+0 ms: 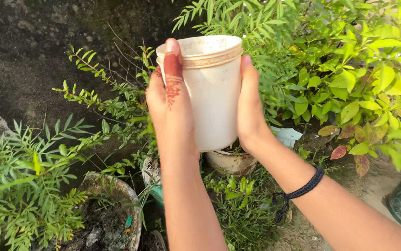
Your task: The person washes a white plastic canister by dipping it into a bucket of water and rubbing its surface by hand while surrounded by potted plants.
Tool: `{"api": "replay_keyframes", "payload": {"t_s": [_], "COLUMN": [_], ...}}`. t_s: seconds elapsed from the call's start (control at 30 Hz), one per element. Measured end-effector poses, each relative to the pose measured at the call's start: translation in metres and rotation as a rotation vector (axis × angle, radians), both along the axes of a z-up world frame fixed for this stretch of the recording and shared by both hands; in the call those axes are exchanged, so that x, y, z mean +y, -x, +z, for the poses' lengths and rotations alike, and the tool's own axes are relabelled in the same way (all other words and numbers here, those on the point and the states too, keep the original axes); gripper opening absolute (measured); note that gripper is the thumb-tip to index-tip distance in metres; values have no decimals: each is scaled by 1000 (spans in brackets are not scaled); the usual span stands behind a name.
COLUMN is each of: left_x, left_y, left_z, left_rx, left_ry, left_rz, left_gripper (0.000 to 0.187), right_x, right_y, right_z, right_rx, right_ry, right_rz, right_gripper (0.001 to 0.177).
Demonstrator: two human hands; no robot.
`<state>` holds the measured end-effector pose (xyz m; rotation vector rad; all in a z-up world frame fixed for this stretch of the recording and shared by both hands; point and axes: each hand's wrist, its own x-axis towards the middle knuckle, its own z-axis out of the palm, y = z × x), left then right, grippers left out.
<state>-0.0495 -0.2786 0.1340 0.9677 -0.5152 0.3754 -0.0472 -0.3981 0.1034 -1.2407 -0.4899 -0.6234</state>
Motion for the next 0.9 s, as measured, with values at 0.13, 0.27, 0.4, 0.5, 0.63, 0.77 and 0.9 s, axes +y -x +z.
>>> {"api": "replay_keyframes", "payload": {"t_s": [0.13,0.27,0.4,0.5,0.63,0.77,0.9], "left_x": [-27,-59,-101,-135,-183,-237,-292], "left_y": [0,-1,6,17,32,49,68], "left_z": [-8,-26,-35,-40,-40,-47,-62], "left_rx": [74,148,275,255,233,255,211], "left_ry": [-48,-92,-142,-153,-198,-233,-224], "left_rz": [-87,-179,-256,-288,-287,-240,-286], "left_gripper": [68,66,66,70,73,70,67], "right_x": [-28,-60,-107,-144,-193,-243,-303], "right_y": [5,9,24,33,44,59,81], "right_z": [-15,-44,-55,-59,-59,-66,-75], "right_rx": [-30,36,84,79,100,103,152], "right_ry": [-136,-205,-198,-200,-210,-234,-263], "right_rz": [21,-89,-168,-200,-286,-353,-344], "right_gripper": [71,70,68,68,69,68,68]}}
